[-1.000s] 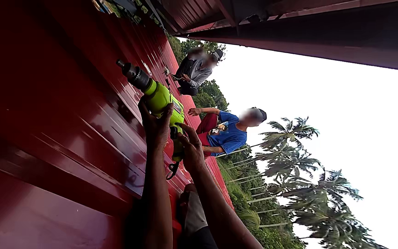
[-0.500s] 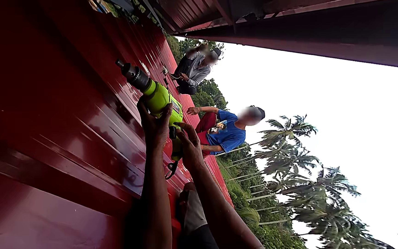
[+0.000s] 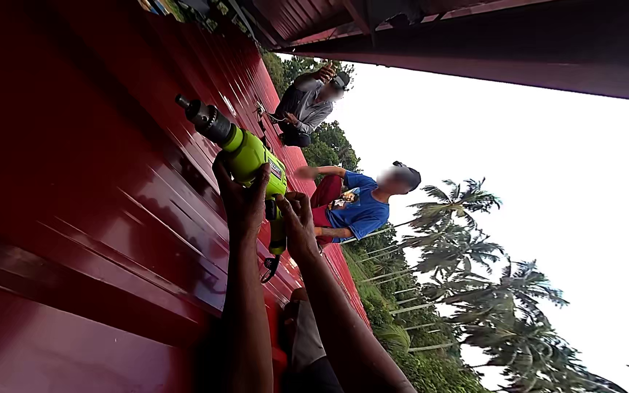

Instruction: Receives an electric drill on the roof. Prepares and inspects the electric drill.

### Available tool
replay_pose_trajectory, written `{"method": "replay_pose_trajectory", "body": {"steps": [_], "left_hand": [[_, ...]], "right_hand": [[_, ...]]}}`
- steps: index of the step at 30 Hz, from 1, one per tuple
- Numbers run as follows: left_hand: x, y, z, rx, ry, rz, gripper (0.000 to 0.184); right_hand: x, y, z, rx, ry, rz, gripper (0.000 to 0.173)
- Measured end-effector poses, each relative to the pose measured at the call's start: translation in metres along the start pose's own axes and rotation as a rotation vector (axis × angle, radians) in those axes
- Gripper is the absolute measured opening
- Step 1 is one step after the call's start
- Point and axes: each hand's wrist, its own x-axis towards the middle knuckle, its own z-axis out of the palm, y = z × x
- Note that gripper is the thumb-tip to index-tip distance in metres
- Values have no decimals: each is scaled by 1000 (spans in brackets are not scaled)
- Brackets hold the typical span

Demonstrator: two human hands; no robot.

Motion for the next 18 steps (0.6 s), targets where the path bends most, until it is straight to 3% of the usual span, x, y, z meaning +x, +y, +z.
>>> {"method": "replay_pose_trajectory", "body": {"steps": [5, 12, 18], "left_hand": [[0, 2, -1, -8, 9, -9, 76], [0, 2, -2, -20, -47, -12, 74], [-2, 1, 0, -30, -78, -42, 73]], "right_hand": [[1, -2, 0, 92, 3, 75, 39], [4, 6, -17, 286, -269, 236, 48], [0, 12, -24, 363, -291, 250, 45]]}}
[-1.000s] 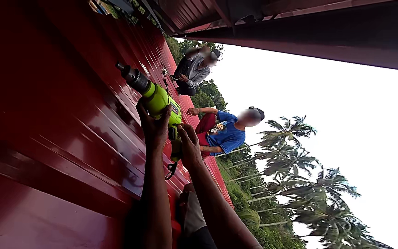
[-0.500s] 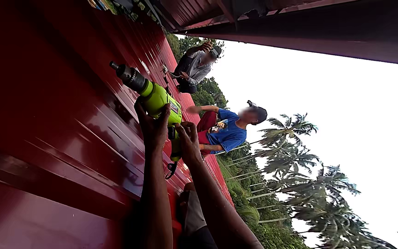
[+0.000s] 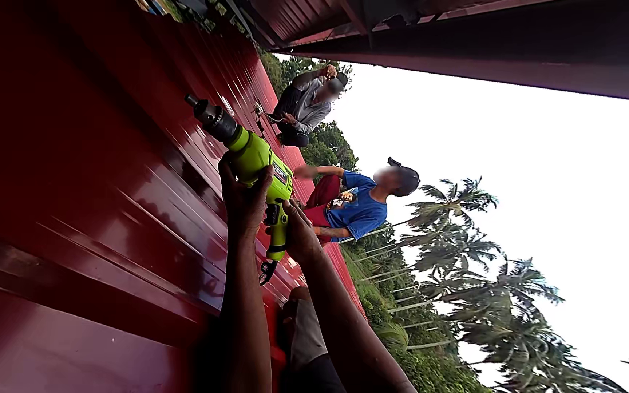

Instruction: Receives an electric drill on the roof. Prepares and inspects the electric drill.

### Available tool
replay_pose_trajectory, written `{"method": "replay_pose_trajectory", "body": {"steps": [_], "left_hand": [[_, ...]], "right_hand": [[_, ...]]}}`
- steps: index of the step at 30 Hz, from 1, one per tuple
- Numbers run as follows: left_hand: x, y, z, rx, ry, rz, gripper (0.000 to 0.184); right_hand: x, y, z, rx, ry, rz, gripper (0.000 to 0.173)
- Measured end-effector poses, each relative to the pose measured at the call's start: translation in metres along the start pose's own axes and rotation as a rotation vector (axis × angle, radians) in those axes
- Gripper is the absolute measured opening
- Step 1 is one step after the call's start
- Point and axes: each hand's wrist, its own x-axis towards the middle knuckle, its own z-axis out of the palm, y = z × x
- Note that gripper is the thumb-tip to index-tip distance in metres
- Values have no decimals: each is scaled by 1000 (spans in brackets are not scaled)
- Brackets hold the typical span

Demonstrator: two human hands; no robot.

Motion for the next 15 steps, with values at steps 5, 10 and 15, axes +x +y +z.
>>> {"method": "replay_pose_trajectory", "body": {"steps": [5, 10, 15], "left_hand": [[1, -1, -2, 37, 13, 14, 75], [1, -2, -2, 64, 29, 1, 74], [3, -4, 1, 15, 21, -10, 72]], "right_hand": [[3, 5, 6, 21, 29, 21, 42], [3, 8, 5, 30, 28, 31, 46], [3, 8, 5, 6, 48, 12, 43]]}}
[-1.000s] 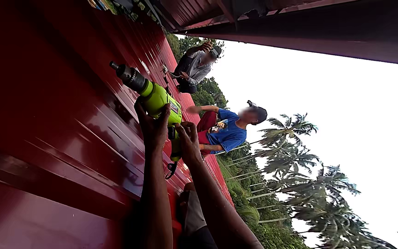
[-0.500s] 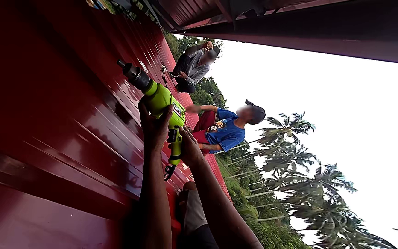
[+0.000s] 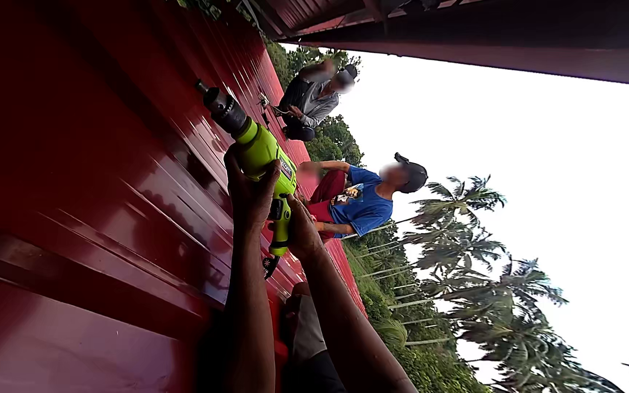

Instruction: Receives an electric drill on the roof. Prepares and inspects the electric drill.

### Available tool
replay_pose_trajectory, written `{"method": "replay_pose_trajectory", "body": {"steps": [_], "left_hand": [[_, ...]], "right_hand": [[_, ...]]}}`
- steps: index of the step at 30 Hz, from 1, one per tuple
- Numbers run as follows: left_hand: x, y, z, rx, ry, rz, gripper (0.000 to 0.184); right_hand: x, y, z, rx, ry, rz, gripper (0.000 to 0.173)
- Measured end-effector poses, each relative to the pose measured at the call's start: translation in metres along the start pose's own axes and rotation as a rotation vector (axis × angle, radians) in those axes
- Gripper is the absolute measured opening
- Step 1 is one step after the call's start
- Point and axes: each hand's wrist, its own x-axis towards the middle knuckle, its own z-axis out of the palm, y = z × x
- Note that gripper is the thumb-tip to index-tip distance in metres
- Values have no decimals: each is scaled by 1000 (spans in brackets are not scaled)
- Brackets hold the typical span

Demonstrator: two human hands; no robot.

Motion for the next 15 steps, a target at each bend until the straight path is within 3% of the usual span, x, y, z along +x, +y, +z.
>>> {"method": "replay_pose_trajectory", "body": {"steps": [6, 10, 15], "left_hand": [[-2, 0, 0, 156, -11, 35, 74], [-3, 2, 3, 473, -33, 121, 84], [-2, 4, 9, 679, -38, 171, 88]], "right_hand": [[3, 3, 3, 74, 16, 58, 43], [12, 16, 1, 312, -105, 147, 48], [18, 36, 6, 523, -211, 221, 53]]}}
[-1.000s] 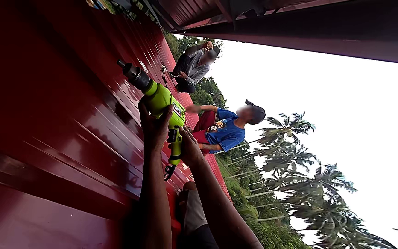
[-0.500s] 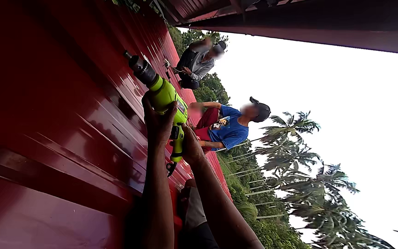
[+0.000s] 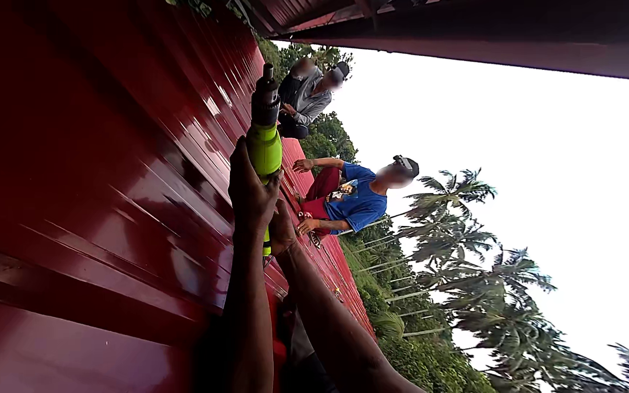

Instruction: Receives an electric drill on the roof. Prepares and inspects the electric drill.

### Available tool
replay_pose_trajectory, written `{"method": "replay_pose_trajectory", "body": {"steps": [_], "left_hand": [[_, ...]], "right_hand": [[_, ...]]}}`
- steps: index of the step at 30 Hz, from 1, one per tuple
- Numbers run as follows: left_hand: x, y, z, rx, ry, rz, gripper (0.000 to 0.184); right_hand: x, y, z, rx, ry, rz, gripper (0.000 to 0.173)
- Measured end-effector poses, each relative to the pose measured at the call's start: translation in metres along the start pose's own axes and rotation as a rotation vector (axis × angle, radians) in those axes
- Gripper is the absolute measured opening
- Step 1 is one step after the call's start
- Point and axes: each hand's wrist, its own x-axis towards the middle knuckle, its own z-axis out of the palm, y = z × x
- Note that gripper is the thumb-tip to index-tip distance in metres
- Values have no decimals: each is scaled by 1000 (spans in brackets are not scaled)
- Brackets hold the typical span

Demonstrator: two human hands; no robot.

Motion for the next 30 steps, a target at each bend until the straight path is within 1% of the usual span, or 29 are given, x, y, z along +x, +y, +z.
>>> {"method": "replay_pose_trajectory", "body": {"steps": [3, 5, 13, 16, 20, 30], "left_hand": [[-1, -1, 0, 84, 0, -27, 86], [1, -3, 1, 127, -1, -48, 86], [1, -4, 2, 140, 7, -83, 84], [1, -4, 2, 142, 10, -83, 85], [1, -3, 1, 142, 6, -93, 85], [0, -7, -1, 120, 13, -83, 83]], "right_hand": [[4, 12, 0, 67, 19, 14, 50], [6, 16, -3, 107, -4, 9, 47], [8, 19, -7, 177, -58, 31, 46], [6, 19, -5, 168, -39, 28, 47], [5, 18, -4, 161, -40, 21, 44], [3, 18, -12, 111, -74, 49, 47]]}}
